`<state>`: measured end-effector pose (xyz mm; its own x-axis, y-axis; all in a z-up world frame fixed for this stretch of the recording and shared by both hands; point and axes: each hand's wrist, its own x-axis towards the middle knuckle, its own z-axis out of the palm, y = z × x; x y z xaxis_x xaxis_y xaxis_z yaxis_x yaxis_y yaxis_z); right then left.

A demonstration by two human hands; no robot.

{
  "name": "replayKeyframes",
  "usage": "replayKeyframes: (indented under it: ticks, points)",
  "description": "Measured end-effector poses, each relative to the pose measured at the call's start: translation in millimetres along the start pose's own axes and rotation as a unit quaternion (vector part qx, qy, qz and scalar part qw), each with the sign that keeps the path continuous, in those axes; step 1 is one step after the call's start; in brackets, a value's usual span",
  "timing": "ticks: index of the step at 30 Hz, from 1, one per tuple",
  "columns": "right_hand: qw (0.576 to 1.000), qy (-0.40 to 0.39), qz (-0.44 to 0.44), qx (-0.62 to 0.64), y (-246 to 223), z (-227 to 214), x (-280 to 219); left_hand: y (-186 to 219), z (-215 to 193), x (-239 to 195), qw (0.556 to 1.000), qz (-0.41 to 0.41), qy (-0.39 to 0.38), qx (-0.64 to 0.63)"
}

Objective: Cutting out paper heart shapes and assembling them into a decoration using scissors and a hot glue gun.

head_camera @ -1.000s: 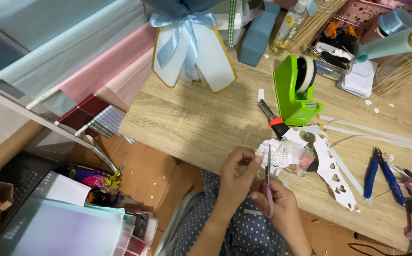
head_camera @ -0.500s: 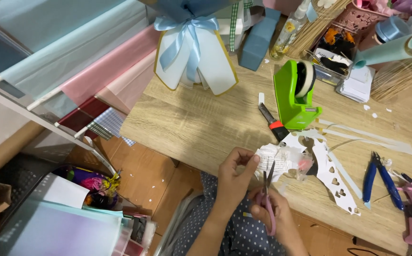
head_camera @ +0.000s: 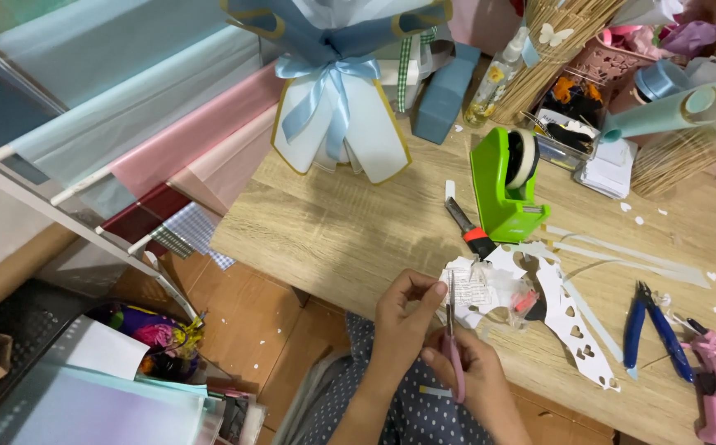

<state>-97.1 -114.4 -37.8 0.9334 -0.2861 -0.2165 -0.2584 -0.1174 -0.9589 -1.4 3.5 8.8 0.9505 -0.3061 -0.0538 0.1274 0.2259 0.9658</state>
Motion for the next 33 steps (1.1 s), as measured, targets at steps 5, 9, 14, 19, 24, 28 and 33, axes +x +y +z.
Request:
replayKeyframes:
  ticks: [5,9,14,19,24,28,33]
  points:
    - [0.997,0.044,0.049,0.048,9,5,-3,-8,0,1,1.0,0.013,-0.003,-0.004]
    - [0.995,0.037,0.066,0.06,-2,4,-4,-10,1,2,1.0,0.009,-0.005,0.007]
    - [0.991,-0.038,0.09,0.086,15,-1,-7,-14,0,3,1.0,0.029,0.007,0.0]
    - [0.989,-0.112,0.066,0.072,10,-8,-25,-8,-7,8,0.996,0.053,0.041,-0.052]
    - [0.963,-0.189,-0.057,0.185,9,-24,-40,-22,-18,17,0.979,-0.057,0.076,-0.178]
    - [0.985,-0.031,-0.002,0.168,-9,-24,-51,-31,-28,20,0.958,-0.079,0.101,-0.258]
    - [0.986,0.114,-0.024,-0.122,-22,-14,-20,-41,-54,17,0.919,-0.103,0.087,-0.371]
